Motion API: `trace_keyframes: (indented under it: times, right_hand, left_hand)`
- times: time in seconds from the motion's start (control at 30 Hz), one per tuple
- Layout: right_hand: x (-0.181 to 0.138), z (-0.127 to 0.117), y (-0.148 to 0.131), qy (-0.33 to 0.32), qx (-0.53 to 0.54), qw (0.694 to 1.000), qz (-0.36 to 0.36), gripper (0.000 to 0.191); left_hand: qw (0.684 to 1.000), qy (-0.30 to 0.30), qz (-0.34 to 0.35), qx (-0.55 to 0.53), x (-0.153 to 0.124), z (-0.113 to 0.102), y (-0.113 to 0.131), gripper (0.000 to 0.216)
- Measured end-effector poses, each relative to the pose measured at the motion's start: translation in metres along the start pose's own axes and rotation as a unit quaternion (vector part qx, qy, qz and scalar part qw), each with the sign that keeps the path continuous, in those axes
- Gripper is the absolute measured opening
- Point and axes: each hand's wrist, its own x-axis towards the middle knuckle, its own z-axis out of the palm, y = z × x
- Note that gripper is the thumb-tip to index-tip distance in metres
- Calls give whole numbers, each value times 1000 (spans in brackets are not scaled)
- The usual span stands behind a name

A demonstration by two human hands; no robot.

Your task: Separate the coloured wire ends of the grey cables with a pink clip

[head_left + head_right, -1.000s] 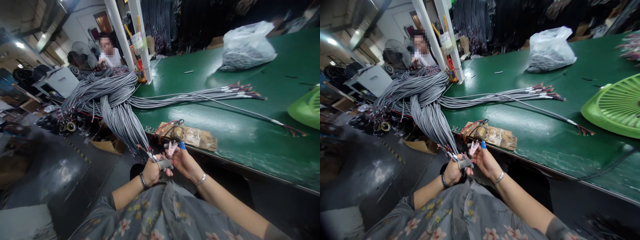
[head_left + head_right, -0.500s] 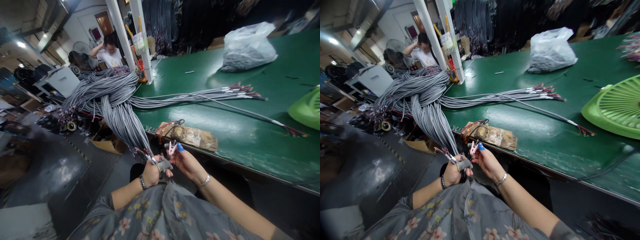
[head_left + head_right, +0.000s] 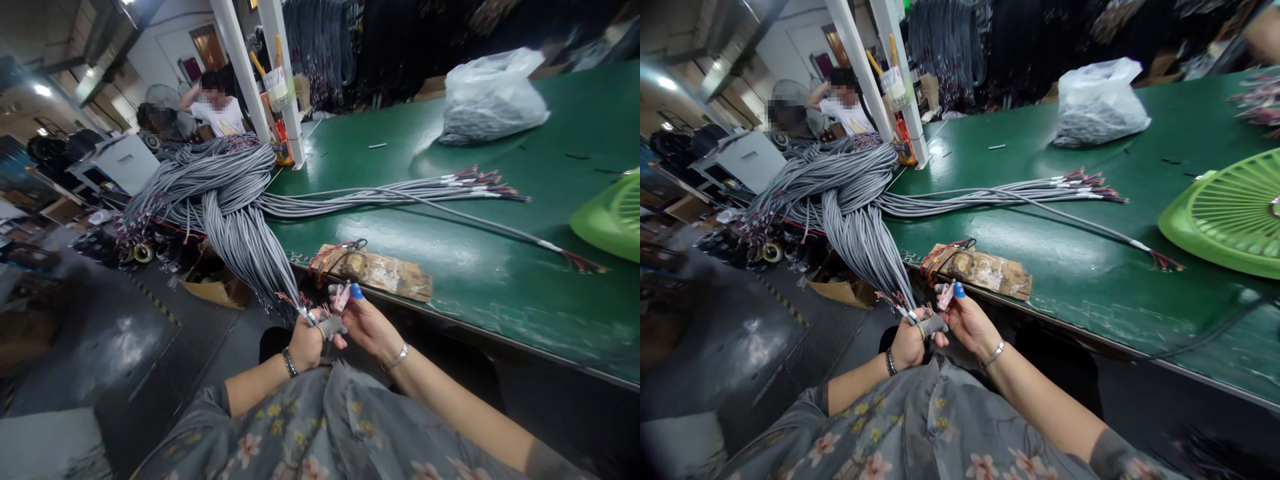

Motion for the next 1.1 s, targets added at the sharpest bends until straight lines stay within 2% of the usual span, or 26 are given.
trace_keyframes:
  times: [0.13, 0.23, 0.37, 0.47, 0.6, 0.9, 1.0, 1.1]
  right_hand:
    - [-2, 0, -4, 65, 27, 997, 17, 35]
    - [-2, 0, -6, 58, 21, 998, 25, 34]
    - [-2, -2, -7, 60, -11, 998, 1, 29]
    - [-1, -3, -5, 69, -30, 997, -24, 31]
    - [0, -3, -2, 65, -24, 997, -22, 33]
    - [4, 0, -3, -45, -10, 997, 61, 45]
    - [4, 1, -2, -35, -3, 998, 60, 46]
    - [3, 2, -2, 18, 8, 999, 37, 43]
  left_hand:
    - [1000, 6, 0, -12, -5, -1, 5, 41]
    - [1000, -4, -12, -16, -8, -5, 6, 39]
    - [999, -32, -19, -20, -8, -9, 5, 41]
    - [998, -43, -18, -38, -5, -9, 7, 42]
    - [996, -60, -36, -49, -1, -8, 10, 43]
    - [997, -59, -50, -24, 7, -6, 6, 41]
    - [996, -66, -57, -16, 9, -8, 3, 40]
    - [996, -65, -57, -23, 9, -8, 2, 40]
